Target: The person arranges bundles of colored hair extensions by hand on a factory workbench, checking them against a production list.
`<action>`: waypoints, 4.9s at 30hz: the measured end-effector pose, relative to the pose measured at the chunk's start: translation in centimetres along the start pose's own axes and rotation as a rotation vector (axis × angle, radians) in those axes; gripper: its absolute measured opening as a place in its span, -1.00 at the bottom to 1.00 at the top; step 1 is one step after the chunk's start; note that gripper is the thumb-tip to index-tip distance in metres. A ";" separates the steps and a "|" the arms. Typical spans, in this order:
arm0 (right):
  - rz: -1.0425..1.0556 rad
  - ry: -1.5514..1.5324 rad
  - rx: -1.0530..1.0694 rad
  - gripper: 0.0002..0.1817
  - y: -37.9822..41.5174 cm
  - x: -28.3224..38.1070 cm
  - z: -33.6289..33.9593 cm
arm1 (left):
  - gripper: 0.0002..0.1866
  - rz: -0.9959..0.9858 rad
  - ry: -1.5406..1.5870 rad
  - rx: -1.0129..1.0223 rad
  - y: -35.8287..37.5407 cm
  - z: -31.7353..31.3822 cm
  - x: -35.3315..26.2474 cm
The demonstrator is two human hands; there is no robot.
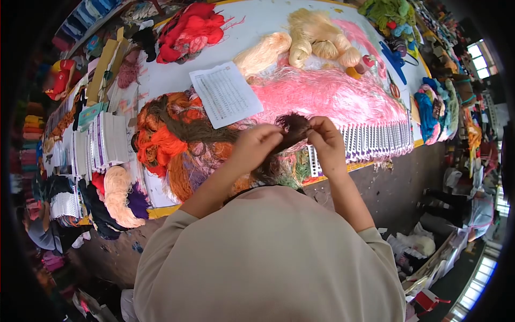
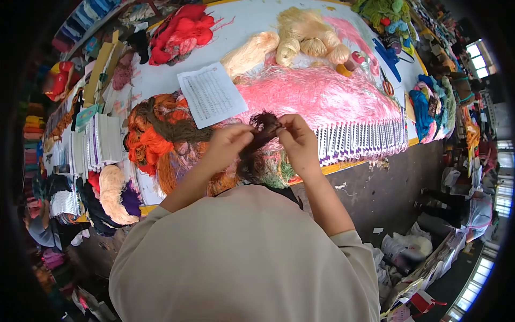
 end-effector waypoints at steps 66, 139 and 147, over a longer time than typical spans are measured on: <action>-0.109 -0.272 0.027 -0.89 0.7 1.3 -2.0 | -0.83 -0.105 0.536 0.108 -0.4 -2.2 -5.4; -0.060 -0.375 -0.088 -0.87 0.1 0.1 -1.5 | -0.67 0.275 0.805 0.234 -1.8 -0.5 -3.9; 0.245 0.210 -0.018 -0.88 0.7 3.9 -1.9 | -0.63 0.212 0.659 0.140 -2.2 -1.3 -4.1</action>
Point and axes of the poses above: each hand's wrist, its own y-axis away from the middle knuckle, its own z-axis out of the back of the hand, x = y × z, the point moved 10 cm from there along -y, towards the middle knuckle, and after that the axes turned 6 degrees about z, right-handed, at the moved point
